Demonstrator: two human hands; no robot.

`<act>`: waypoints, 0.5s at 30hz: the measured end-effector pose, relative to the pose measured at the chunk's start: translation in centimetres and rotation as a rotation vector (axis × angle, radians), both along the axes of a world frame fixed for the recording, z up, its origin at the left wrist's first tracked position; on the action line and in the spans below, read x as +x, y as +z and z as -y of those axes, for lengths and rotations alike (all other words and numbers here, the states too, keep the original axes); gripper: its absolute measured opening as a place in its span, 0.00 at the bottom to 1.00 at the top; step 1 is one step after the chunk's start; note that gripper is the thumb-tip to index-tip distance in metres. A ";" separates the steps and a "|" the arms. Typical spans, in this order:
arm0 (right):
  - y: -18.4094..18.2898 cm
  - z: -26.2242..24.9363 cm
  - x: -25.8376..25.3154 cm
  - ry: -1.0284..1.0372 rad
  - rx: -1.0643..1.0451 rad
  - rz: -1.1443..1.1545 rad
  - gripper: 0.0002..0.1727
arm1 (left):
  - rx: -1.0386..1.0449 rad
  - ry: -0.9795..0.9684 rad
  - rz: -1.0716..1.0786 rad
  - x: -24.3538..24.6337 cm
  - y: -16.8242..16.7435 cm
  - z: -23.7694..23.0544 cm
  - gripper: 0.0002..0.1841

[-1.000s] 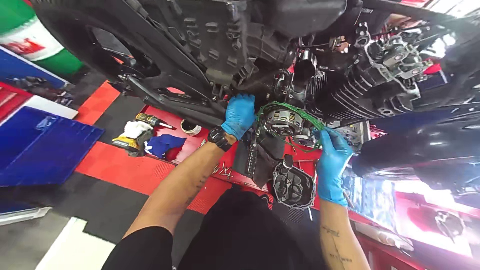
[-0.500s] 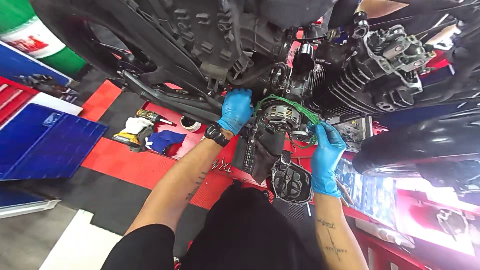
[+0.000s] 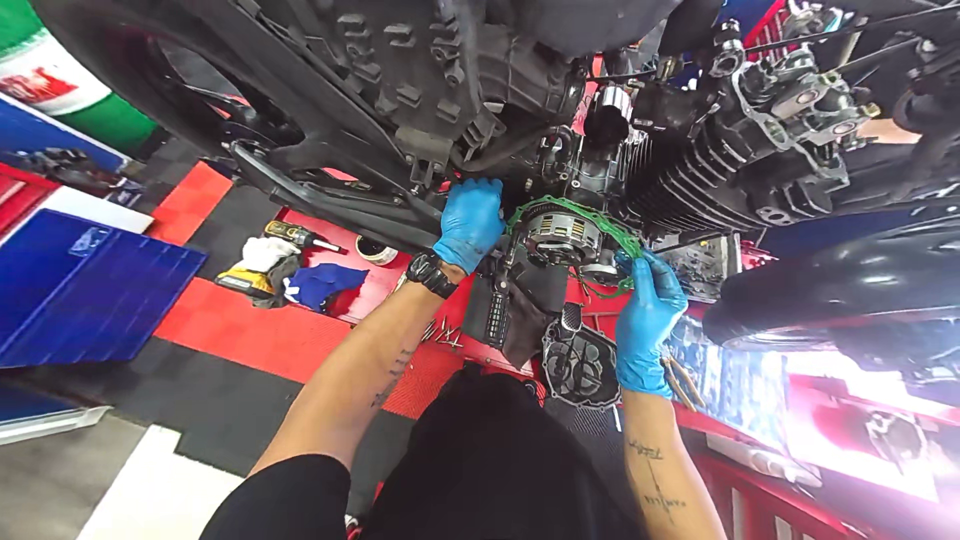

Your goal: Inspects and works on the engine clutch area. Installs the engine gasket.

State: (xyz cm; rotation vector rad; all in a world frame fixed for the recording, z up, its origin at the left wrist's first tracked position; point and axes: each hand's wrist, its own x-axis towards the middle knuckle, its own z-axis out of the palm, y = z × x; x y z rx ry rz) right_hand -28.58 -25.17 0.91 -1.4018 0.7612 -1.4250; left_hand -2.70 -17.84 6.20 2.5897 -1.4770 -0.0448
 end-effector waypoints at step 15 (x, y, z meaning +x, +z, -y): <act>-0.4 0.3 0.3 -0.017 0.011 0.015 0.11 | -0.005 -0.010 -0.006 0.1 -0.1 -0.1 0.27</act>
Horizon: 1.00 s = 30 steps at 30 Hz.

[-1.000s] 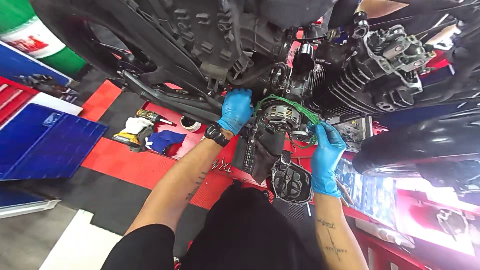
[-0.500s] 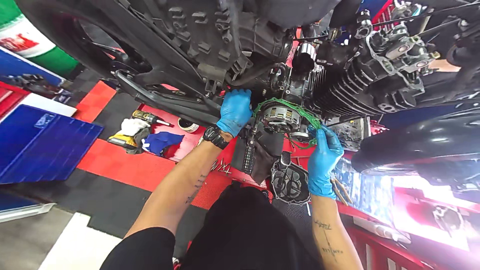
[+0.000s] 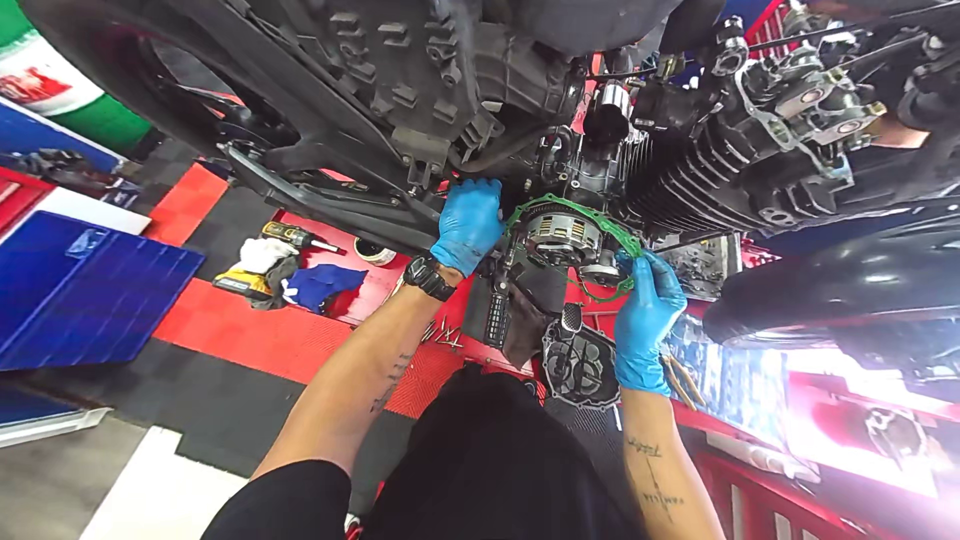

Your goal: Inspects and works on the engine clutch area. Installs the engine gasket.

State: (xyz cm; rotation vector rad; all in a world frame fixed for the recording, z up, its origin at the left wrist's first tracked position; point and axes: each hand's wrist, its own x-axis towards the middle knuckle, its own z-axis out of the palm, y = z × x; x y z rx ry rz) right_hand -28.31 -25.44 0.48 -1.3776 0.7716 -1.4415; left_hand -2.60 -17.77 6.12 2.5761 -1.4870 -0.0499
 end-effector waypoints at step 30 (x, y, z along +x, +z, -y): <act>-0.1 2.5 -2.3 -0.056 -0.155 -0.337 0.08 | 0.033 0.054 0.028 -0.2 0.0 0.1 0.37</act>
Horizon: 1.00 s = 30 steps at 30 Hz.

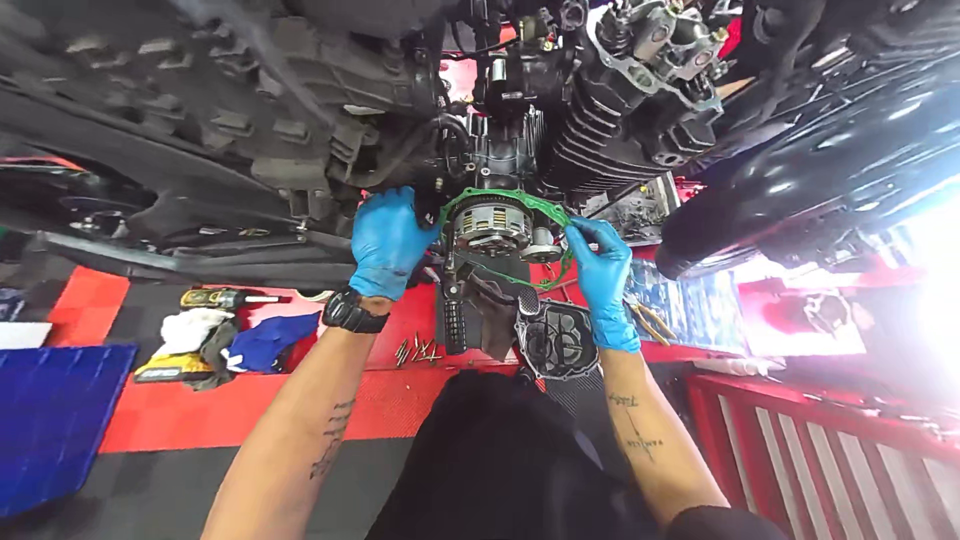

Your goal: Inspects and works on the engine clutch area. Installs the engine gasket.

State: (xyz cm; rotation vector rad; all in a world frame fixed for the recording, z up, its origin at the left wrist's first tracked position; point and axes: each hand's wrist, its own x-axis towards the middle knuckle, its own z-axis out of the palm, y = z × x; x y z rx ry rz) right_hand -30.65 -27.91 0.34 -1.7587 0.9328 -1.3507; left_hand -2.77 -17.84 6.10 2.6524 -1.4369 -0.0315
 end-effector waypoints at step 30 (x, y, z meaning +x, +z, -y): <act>-2.8 2.0 -0.3 -0.282 -0.222 -0.209 0.18 | 0.007 0.011 0.052 -0.6 -0.5 0.3 0.40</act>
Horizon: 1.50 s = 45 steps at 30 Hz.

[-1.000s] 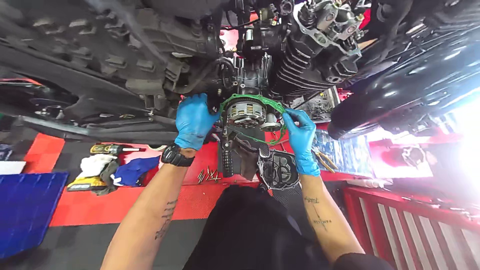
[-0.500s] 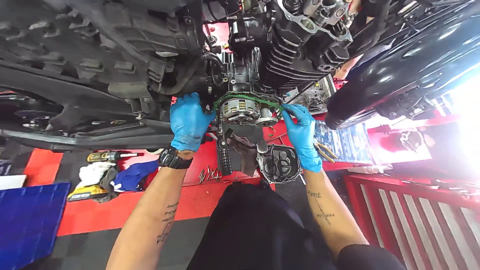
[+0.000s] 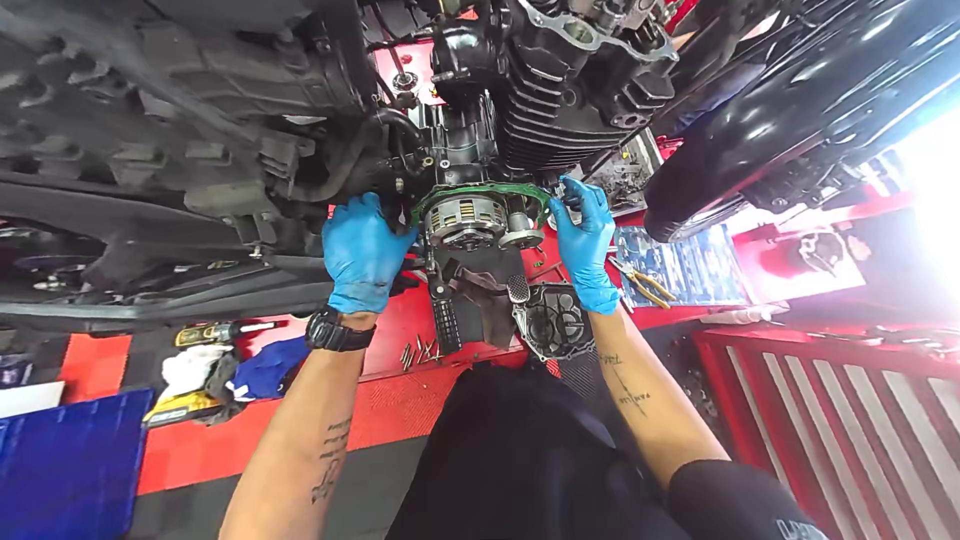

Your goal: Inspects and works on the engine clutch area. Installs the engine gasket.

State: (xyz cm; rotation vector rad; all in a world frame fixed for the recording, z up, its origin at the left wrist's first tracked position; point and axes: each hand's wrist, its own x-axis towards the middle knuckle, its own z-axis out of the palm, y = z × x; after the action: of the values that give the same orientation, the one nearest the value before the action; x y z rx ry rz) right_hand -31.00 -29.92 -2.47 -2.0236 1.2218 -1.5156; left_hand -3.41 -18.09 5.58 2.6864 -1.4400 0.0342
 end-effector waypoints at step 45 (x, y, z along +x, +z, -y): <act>-2.1 -0.3 1.9 -0.076 -0.080 0.071 0.06 | -0.023 -0.013 0.055 0.1 -0.5 -0.1 0.42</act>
State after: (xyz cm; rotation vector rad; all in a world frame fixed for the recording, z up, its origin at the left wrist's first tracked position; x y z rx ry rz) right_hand -29.14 -29.62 -4.54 -1.9744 1.2425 -1.6825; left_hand -3.31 -17.99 5.12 2.6779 -1.4633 0.1243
